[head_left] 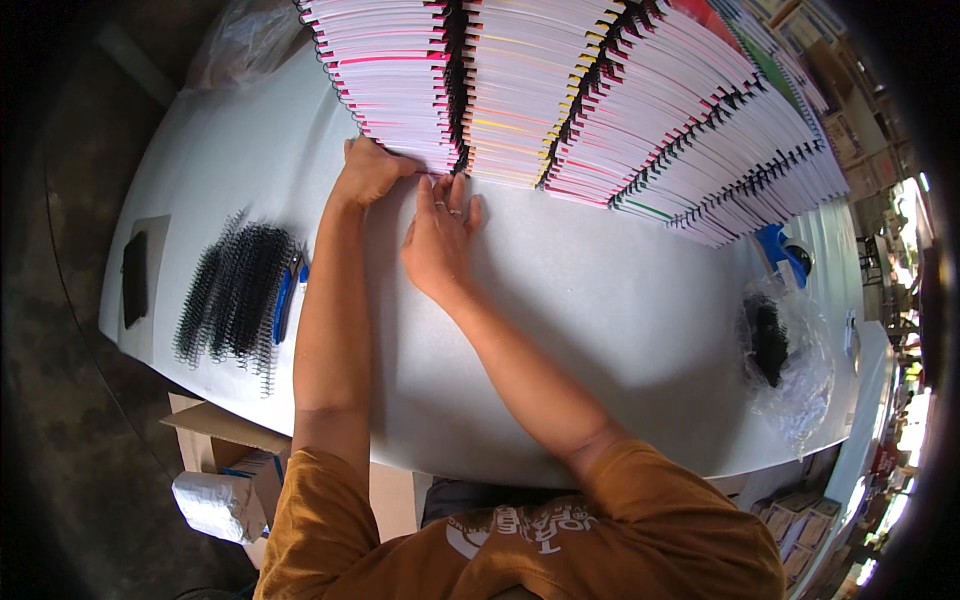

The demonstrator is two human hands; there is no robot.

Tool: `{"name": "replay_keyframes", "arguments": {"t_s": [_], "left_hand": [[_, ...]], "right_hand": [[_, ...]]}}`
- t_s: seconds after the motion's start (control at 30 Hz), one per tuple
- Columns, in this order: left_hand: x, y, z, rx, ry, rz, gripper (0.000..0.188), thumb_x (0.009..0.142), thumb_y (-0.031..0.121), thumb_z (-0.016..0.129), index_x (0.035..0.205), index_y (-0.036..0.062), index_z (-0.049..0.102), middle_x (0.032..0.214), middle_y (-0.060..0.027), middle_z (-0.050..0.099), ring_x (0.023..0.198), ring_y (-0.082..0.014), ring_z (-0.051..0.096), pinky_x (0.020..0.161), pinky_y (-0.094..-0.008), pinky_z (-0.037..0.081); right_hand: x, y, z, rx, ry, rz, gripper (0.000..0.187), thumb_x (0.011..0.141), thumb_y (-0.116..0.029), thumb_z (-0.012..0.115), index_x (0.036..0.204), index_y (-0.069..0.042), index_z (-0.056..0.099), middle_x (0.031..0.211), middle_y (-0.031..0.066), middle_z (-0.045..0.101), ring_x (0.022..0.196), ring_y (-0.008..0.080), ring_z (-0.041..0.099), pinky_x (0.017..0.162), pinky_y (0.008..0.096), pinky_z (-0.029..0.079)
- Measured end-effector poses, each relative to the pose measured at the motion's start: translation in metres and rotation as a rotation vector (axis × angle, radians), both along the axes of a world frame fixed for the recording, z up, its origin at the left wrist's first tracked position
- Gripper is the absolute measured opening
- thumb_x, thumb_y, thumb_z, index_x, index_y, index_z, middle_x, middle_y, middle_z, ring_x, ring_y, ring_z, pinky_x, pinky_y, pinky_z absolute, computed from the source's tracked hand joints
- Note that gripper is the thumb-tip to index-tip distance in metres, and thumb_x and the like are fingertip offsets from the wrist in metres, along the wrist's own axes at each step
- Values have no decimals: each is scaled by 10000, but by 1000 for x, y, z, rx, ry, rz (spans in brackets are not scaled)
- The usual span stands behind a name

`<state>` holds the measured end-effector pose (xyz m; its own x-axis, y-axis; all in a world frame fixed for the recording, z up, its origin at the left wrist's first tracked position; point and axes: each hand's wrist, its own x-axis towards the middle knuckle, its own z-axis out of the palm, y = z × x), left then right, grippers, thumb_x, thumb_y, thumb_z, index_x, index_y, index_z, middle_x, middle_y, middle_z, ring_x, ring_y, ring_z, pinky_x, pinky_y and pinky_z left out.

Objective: The person cuts spiral binding coils with pliers, stacks notebooks, and places finished notebooks into a cardboard box.

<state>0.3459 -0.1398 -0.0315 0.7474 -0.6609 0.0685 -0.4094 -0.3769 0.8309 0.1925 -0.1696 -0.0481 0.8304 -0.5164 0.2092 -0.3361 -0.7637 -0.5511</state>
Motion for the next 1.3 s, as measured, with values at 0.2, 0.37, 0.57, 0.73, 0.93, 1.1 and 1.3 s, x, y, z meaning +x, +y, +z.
{"name": "replay_keyframes", "arguments": {"t_s": [0.2, 0.37, 0.57, 0.73, 0.93, 1.1, 1.3], "left_hand": [[2, 0, -7, -73, 10, -6, 406, 558, 224, 700, 933, 70, 673, 877, -117, 683, 901, -282, 603, 995, -403, 252], [-4, -11, -14, -72, -78, 66, 414, 549, 236, 714, 922, 63, 670, 895, -124, 681, 905, -300, 603, 977, -405, 289], [11, -2, -21, -70, -31, 67, 483, 544, 241, 736, 973, 41, 638, 931, -141, 668, 951, -310, 593, 968, -368, 336], [-10, 3, 18, -699, 352, -106, 843, 609, 146, 724, 1334, -20, 327, 1277, -196, 484, 1159, -276, 473, 1021, -364, 312], [-54, -57, 29, -950, -282, 496, 905, 839, 498, 528, 1392, -76, 100, 1388, -259, 210, 1302, -336, 206, 1085, -421, 114], [-48, -78, 27, -794, -439, 813, 941, 848, 687, 292, 1323, -123, 225, 1238, -286, 327, 1190, -385, 310, 1037, -451, 190], [-46, -79, 36, -698, -450, 852, 793, 887, 532, 361, 1325, -118, 242, 1261, -281, 362, 1175, -393, 363, 1027, -457, 237]], "right_hand": [[4, -1, 2, -58, 72, 27, 557, 856, -126, 442, 1340, 97, 281, 1387, 334, 269, 1371, 423, 78, 1067, 543, 63], [5, -10, -14, -84, 13, -6, 583, 859, -170, 456, 1347, 94, 274, 1404, 329, 239, 1372, 420, 67, 1046, 524, 122], [2, -5, 3, -87, -14, -14, 590, 851, -193, 478, 1351, 64, 298, 1407, 300, 269, 1360, 375, 153, 993, 475, 207], [-10, -13, -5, -97, -80, -27, 588, 816, -146, 524, 1339, 39, 330, 1392, 258, 325, 1333, 372, 224, 1030, 486, 187], [-10, -3, 3, 188, -323, -217, 604, 737, 21, 501, 1323, -14, 358, 1335, 179, 414, 1261, 332, 339, 1039, 466, 215], [-11, -9, 8, 360, -541, -307, 635, 673, 104, 469, 1286, -34, 377, 1264, 147, 458, 1203, 325, 388, 1038, 440, 237], [-12, -8, 14, 456, -622, -320, 671, 660, 86, 493, 1307, -29, 360, 1264, 147, 460, 1195, 317, 403, 1034, 448, 239]]}}
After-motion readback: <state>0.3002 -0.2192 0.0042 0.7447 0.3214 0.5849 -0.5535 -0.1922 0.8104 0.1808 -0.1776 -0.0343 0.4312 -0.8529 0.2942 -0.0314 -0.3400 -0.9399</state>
